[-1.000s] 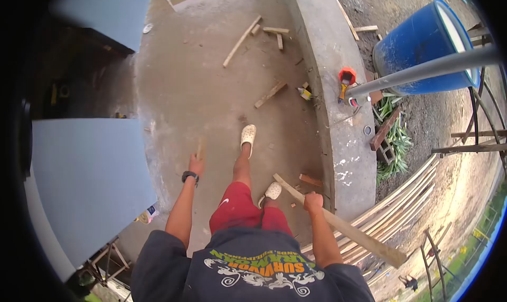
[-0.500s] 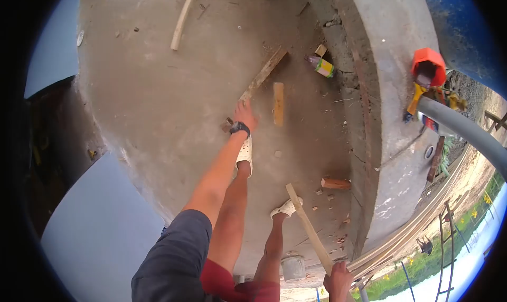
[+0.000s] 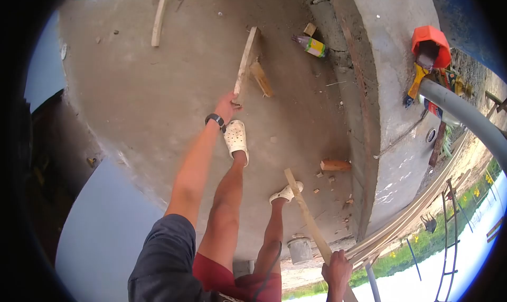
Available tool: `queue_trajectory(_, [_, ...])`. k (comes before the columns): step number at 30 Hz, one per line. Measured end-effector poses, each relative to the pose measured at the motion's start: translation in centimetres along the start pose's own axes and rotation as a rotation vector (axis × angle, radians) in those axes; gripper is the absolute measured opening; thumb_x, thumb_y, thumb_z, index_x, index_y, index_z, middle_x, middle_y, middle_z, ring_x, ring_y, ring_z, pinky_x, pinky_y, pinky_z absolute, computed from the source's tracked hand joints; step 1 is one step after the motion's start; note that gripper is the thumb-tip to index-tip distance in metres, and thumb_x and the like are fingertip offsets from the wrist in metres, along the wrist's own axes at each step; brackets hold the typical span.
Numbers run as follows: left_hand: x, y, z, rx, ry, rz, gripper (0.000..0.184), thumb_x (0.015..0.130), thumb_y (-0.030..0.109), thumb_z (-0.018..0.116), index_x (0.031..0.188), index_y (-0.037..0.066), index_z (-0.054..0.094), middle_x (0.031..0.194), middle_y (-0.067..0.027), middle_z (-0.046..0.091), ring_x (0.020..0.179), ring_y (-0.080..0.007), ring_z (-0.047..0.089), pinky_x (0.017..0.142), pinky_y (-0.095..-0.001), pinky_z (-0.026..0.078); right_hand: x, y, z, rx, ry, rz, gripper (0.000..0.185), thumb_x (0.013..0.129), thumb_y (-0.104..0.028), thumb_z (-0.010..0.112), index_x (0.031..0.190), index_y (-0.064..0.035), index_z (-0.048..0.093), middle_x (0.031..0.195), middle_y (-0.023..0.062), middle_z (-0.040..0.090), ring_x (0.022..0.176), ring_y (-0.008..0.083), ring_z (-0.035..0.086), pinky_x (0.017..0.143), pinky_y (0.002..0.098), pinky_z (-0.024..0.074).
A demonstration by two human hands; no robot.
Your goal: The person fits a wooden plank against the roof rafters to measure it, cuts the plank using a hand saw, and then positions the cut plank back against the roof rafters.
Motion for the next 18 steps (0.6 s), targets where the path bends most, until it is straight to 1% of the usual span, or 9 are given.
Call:
queue_trajectory(1, [-1.3,0.2,0.8,-0.200,-0.082,-0.045,0.038,0.097,0.030,0.056,0.128,0.008,0.057,0.110,-0.0097,0.064,0.096,-0.0229,0.061,0.085,-0.0415,0.051,0.0,0.2,-0.2,-0.002,0.017,-0.011,0.035,0.062,-0.019,0.079,0.086,-0.0022,0.060,0.093,0.0139,0.060,0.078,0.0374,0.065,0.066,0.0498,0.0531])
queue_trajectory(2, [-2.4,0.9,1.0,-0.204,-0.082,-0.025,0.038,0.097,0.030,0.056,0.128,0.008,0.057,0.110,-0.0097,0.064,0.096,-0.0229,0.061,0.085,-0.0415,0.051,0.0,0.6,0.1,-0.003,-0.013,-0.001,0.035,0.063,-0.019,0.079,0.086,-0.0026,0.060,0.093,0.0137,0.060,0.079,0.0368,0.066,0.067,0.0495,0.0535])
queue_trajectory(4, [-3.7,1.2,1.1,-0.400,-0.090,-0.095,0.029,0.097,0.032,0.054,0.115,0.010,0.060,0.094,-0.0063,0.063,0.080,-0.0213,0.058,0.075,-0.0392,0.049,0.1,1.2,0.4,-0.003,-0.016,-0.021,0.036,0.064,-0.021,0.081,0.087,-0.0037,0.060,0.093,0.0132,0.060,0.080,0.0356,0.067,0.068,0.0485,0.0544])
queue_trajectory(7, [-4.2,1.8,0.9,-0.469,-0.077,-0.057,0.027,0.098,0.035,0.050,0.102,0.009,0.056,0.084,-0.0068,0.059,0.071,-0.0195,0.054,0.072,-0.0377,0.047,0.0,1.4,0.7,-0.015,-0.011,-0.040,0.037,0.063,-0.022,0.081,0.088,-0.0038,0.061,0.093,0.0128,0.061,0.079,0.0356,0.067,0.067,0.0482,0.0547])
queue_trajectory(10, [-6.1,2.8,0.0,-0.569,-0.075,0.021,0.035,0.101,0.036,0.042,0.106,0.005,0.056,0.079,-0.0088,0.057,0.065,-0.0184,0.050,0.071,-0.0362,0.046,-0.5,0.5,-0.5,-0.035,0.060,-0.110,0.028,0.064,-0.014,0.075,0.085,-0.0040,0.060,0.090,0.0136,0.062,0.072,0.0358,0.068,0.062,0.0468,0.0545])
queue_trajectory(13, [-11.8,2.5,-1.7,-0.632,0.017,0.029,0.035,0.100,0.036,0.041,0.104,0.005,0.055,0.076,-0.0084,0.055,0.061,-0.0174,0.047,0.070,-0.0356,0.046,-1.5,1.2,0.7,-0.053,0.088,-0.127,0.028,0.064,-0.014,0.075,0.086,-0.0042,0.061,0.092,0.0137,0.063,0.073,0.0356,0.068,0.063,0.0464,0.0550])
queue_trajectory(14, [-14.6,2.6,-2.1,-0.668,0.013,0.043,0.036,0.100,0.037,0.041,0.103,0.004,0.055,0.076,-0.0083,0.055,0.061,-0.0174,0.047,0.069,-0.0358,0.046,-1.3,2.5,3.1,-0.111,0.073,-0.106,0.035,0.065,-0.024,0.079,0.090,-0.0059,0.064,0.095,0.0124,0.064,0.077,0.0336,0.070,0.067,0.0471,0.0564])
queue_trajectory(17, [-24.5,2.5,-4.3,-0.748,0.053,0.095,0.034,0.098,0.037,0.045,0.102,0.005,0.054,0.073,-0.0071,0.053,0.059,-0.0171,0.047,0.064,-0.0368,0.046,-2.0,3.5,5.1,-0.190,0.115,-0.147,0.033,0.066,-0.025,0.078,0.091,-0.0071,0.066,0.095,0.0121,0.066,0.079,0.0321,0.071,0.069,0.0460,0.0573])
queue_trajectory(18, [-28.2,2.2,-5.3,-0.773,0.048,0.143,0.034,0.099,0.036,0.046,0.103,0.004,0.054,0.074,-0.0085,0.054,0.059,-0.0175,0.048,0.064,-0.0370,0.047,-1.9,4.2,6.3,-0.227,0.115,-0.154,0.037,0.067,-0.029,0.077,0.096,-0.0072,0.071,0.101,0.0126,0.069,0.083,0.0309,0.073,0.072,0.0446,0.0584])
Point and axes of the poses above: each hand's wrist, its own x-axis towards the middle knuckle, its own z-axis out of the palm, y = z × x, the point moved 8 cm from there along x, towards the middle knuckle
